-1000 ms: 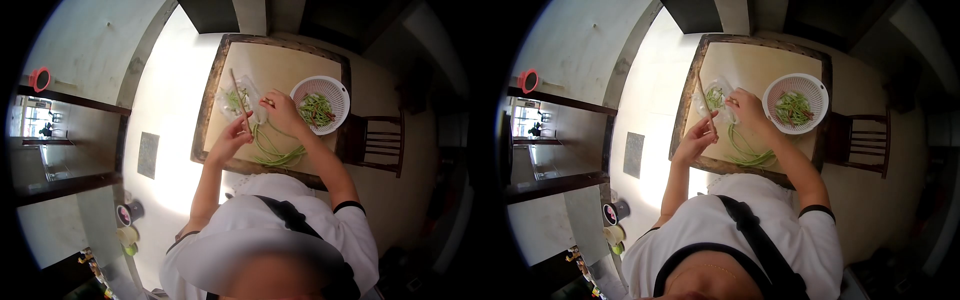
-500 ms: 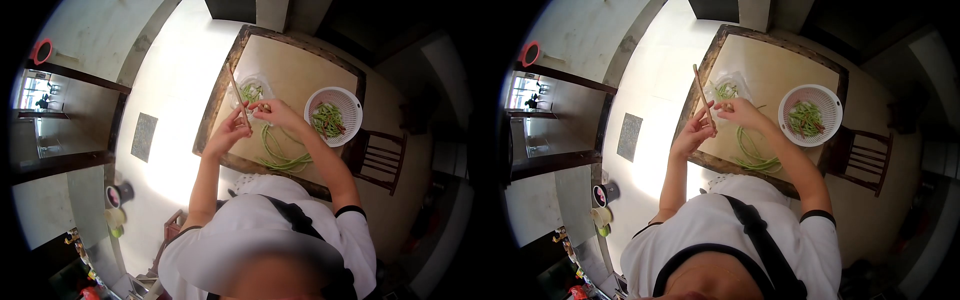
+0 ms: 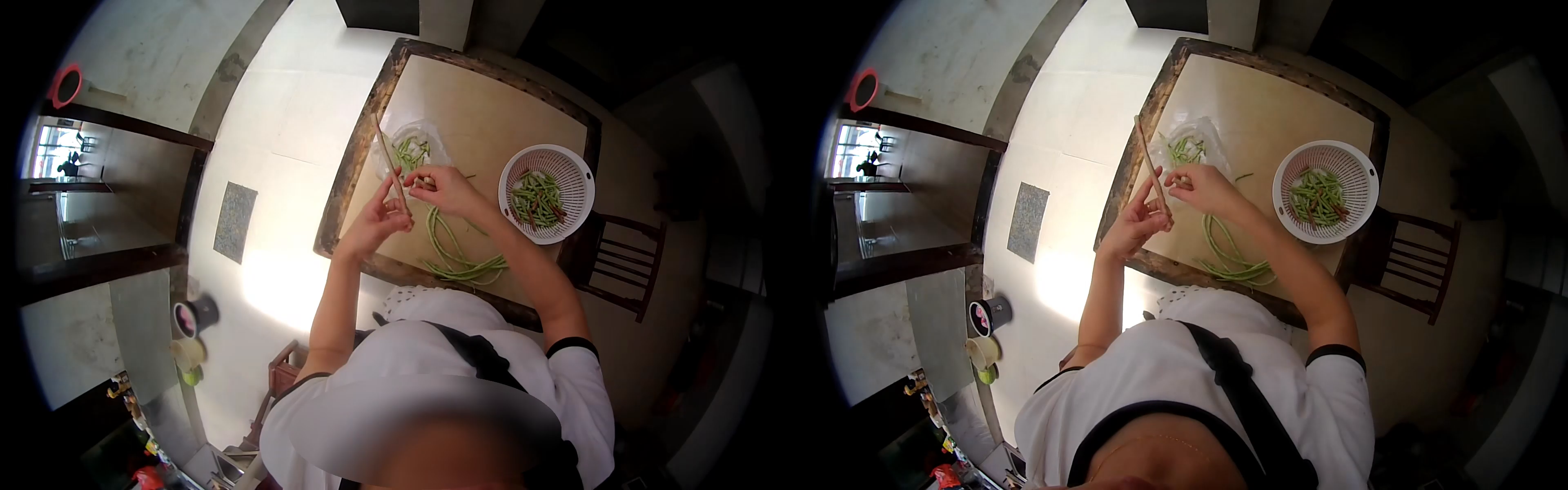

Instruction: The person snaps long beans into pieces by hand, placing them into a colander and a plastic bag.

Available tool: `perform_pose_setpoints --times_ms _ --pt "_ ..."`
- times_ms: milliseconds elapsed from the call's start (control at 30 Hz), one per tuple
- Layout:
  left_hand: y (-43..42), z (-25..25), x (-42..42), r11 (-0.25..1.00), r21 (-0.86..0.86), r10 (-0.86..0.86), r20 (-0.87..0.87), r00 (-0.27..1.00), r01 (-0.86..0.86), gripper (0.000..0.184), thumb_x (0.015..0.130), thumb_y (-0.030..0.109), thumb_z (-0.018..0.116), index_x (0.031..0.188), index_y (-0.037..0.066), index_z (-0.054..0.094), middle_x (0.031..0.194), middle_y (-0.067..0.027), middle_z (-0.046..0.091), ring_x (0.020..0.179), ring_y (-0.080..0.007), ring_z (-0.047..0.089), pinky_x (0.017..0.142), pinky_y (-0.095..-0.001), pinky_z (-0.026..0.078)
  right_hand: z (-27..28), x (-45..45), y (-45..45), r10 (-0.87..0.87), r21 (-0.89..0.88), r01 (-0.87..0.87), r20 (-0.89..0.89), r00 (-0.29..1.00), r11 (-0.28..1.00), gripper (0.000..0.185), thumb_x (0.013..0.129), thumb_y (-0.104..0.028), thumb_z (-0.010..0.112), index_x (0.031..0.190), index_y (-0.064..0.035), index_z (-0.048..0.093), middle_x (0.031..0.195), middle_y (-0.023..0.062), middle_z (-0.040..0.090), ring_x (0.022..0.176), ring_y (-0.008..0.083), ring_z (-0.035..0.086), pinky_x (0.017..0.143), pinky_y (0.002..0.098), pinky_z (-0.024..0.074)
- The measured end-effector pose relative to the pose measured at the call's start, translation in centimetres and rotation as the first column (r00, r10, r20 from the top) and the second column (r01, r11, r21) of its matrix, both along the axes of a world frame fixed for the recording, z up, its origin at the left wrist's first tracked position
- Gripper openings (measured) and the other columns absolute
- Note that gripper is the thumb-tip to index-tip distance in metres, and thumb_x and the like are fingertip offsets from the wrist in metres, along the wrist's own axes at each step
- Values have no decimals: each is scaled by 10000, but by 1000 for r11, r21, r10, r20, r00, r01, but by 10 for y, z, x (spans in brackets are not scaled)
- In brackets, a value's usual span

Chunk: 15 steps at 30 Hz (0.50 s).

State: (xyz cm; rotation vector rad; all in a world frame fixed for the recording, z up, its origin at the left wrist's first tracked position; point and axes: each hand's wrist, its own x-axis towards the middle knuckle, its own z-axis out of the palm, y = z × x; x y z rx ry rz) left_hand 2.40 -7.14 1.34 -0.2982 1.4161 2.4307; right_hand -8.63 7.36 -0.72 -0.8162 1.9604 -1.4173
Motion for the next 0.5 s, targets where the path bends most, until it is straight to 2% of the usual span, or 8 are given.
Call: perform_pose_setpoints --times_ms 133,200,233,333,400,500 --pt "2 -2 -2 1000 28 -4 -2 1000 4 765 722 -38 560 1323 187 143 810 -52 493 701 -122 491 648 -239 413 -1 1 -3 30 -38 -34 -94 995 999 164 697 -121 595 832 -31 567 572 69 463 505 130 445 473 267 367" --pt "2 -4 -2 999 44 -8 -2 1000 8 769 720 -41 560 1323 187 141 810 -54 492 701 -122 491 649 -240 414 0 0 -3 26 -21 -30 -161 987 999 157 700 -123 587 820 -26 563 608 112 500 532 201 505 493 291 390" --pt "1 -4 -3 999 44 -7 4 1000 7 770 722 -36 560 1324 187 135 804 -53 493 698 -123 491 644 -237 413 0 -2 -4 25 -22 -29 -160 987 999 157 700 -123 587 820 -26 563 608 112 500 532 201 505 493 291 390" --pt "-1 -5 -2 997 63 -36 4 999 35 771 727 -27 557 1325 189 121 792 -50 494 694 -122 491 635 -231 408 -8 -14 -6 -61 -86 42 -238 969 995 148 699 -127 587 811 -34 563 662 136 533 594 243 544 528 299 415" --pt "-5 -3 -1 995 79 -69 -4 998 69 769 731 -24 553 1326 190 113 786 -47 496 692 -122 491 630 -227 406 -25 -32 -7 -193 -13 199 -317 929 980 169 686 -134 604 823 -42 564 714 145 555 645 254 565 564 299 432" --pt "-8 3 2 991 134 -6 8 1000 5 770 733 -24 545 1326 190 103 786 -45 502 695 -123 496 624 -223 401 -31 -48 -3 -229 56 254 -279 932 966 174 682 -135 612 822 -45 560 704 123 568 642 232 569 575 296 437"
